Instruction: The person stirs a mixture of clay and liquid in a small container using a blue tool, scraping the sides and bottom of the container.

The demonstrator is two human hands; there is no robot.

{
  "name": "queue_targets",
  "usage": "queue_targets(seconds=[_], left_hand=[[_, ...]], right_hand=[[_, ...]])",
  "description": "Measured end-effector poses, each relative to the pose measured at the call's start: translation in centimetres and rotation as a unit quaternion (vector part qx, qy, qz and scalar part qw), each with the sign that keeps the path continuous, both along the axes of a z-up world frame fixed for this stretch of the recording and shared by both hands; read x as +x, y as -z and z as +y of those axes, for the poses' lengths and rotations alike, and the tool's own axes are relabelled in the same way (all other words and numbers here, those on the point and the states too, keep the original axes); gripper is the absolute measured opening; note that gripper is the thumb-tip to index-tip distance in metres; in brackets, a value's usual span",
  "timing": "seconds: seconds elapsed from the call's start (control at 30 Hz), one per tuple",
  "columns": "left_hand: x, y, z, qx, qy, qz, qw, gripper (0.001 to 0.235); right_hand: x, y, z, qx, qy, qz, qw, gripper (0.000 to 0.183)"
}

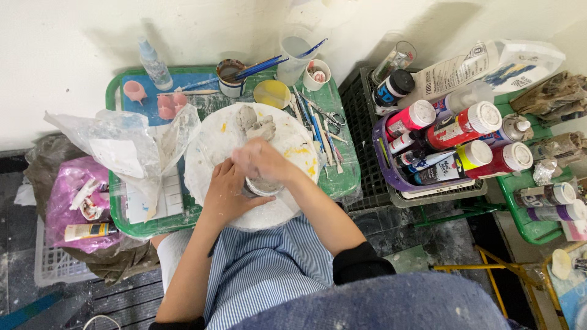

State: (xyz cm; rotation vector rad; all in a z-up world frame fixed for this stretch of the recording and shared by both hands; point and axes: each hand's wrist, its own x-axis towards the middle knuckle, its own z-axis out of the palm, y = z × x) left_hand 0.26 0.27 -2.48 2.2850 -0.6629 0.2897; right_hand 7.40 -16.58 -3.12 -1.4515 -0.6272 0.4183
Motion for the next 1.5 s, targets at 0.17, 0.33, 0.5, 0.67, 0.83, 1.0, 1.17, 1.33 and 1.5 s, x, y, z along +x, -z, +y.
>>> queue_targets(seconds=[0.17, 0.33, 0.5, 0.67, 0.83, 1.0, 1.17, 1.33, 1.5], left_hand=[[-0.2, 0.3, 0.2, -0.014, 0.009, 0.003, 1.0, 0.095], [0.0, -1.6, 0.0, -0.023, 0.015, 0.048, 0.998, 0.101], [-0.3, -2.5, 0.1, -0.04, 0.017, 0.041, 0.998, 0.102], [0.0, -1.9, 0.1, -0.019, 0.03, 0.037, 0.999, 0.104], [0.2, -0.6, 0.4, -0.016, 0.038, 0.007, 0.999, 0.104], [0.0, 0.0, 0.4, -0.026, 0.026, -0.001, 0.999, 0.096], [-0.5, -0.9, -1.5, -0.055, -0.023, -0.026, 0.998, 0.104], [-0.5, -0.7, -3.3, -0.056, -0.077, -0.012, 0.995, 0.101], [0.0, 0.4, -3.3, -0.052, -0.052, 0.009, 0.997, 0.062]], right_hand=[[-6.2, 2.0, -1.2, -0.019, 0.055, -0.303, 0.951, 0.031], [-7.4, 2.9, -3.7, 0.086, 0.373, -0.301, 0.873, 0.045], [-3.8, -1.4, -4.7, 0.449, 0.23, 0.13, 0.854, 0.058], [-2.9, -2.2, -2.4, 0.375, 0.155, 0.217, 0.888, 0.056], [-2.5, -2.3, -0.7, 0.215, 0.115, 0.205, 0.948, 0.055], [-2.4, -2.0, -0.6, 0.224, 0.004, 0.164, 0.961, 0.058], [-2.5, -1.7, -2.2, 0.265, 0.042, 0.154, 0.951, 0.058], [-2.9, -1.1, -3.0, 0.246, 0.008, 0.127, 0.961, 0.057], [-2.8, -1.7, -0.8, 0.07, 0.001, 0.045, 0.997, 0.042]])
